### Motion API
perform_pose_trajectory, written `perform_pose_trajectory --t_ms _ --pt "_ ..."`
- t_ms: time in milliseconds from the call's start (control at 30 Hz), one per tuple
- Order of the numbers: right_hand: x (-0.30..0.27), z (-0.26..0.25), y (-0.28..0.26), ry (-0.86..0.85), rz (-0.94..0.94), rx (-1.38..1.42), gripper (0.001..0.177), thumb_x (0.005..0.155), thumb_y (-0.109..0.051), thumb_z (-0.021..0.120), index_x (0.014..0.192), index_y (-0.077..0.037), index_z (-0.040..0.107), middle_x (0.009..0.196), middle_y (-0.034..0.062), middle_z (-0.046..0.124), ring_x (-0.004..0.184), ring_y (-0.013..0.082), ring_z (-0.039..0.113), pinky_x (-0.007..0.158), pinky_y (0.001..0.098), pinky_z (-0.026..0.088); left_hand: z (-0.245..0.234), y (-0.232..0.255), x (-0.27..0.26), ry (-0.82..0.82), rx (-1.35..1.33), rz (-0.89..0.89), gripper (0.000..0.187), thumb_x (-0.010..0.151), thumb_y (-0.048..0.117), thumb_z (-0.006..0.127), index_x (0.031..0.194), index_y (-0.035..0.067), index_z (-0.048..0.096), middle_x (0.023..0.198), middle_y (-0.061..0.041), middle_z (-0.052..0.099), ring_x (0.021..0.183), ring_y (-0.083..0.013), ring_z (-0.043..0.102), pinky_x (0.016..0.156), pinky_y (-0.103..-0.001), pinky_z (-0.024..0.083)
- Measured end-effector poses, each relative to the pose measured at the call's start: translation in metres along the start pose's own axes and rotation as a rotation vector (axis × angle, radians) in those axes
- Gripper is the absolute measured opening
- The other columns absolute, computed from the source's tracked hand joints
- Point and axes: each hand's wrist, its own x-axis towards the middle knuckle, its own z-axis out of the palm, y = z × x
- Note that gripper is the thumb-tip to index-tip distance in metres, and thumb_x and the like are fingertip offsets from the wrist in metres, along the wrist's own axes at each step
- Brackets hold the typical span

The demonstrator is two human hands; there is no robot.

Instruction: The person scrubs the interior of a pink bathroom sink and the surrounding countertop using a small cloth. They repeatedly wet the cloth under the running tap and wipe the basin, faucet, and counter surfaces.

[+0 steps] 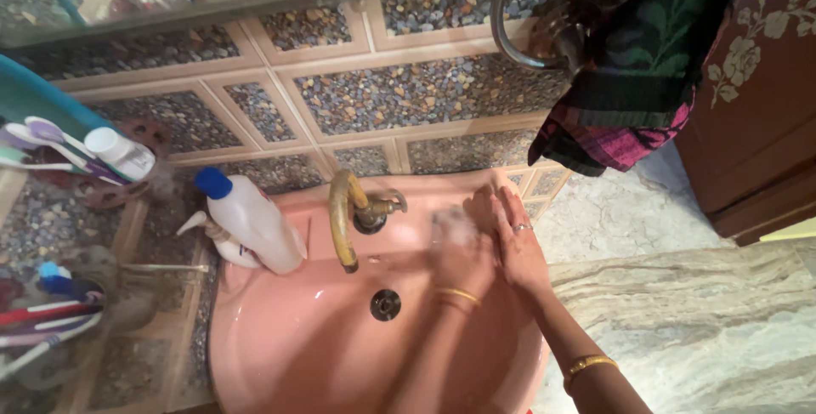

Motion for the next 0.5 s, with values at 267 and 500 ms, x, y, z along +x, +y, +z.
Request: perform_pose_trajectory --t_ms 267,500 --pt "0.003 0.002 0.003 0.024 -0.041 -0.032 0.071 0.084 0.001 0.051 0.154 -0.002 0.038 0.165 0.0242 0.027 0.151 0.046 0.028 0.121 0.0472 0.029 -0.001 -0.075 0.025 -0.082 -0.872 -0.354 0.013 0.094 0.012 0.061 0.097 0.005 0.071 0.104 -0.016 0.072 0.091 -0.0346 0.067 0.082 -0.05 0.057" --pt "0.001 0.003 0.001 0.064 -0.047 -0.05 0.069 0.084 0.0 0.053 0.151 0.001 0.039 0.161 0.0269 0.029 0.148 0.0477 0.031 0.12 0.049 0.031 0.01 -0.024 -0.001 -0.197 0.298 0.289 0.023 0.083 0.014 0.063 0.103 0.01 0.073 0.114 -0.012 0.072 0.12 -0.0312 0.061 0.107 -0.051 0.047"
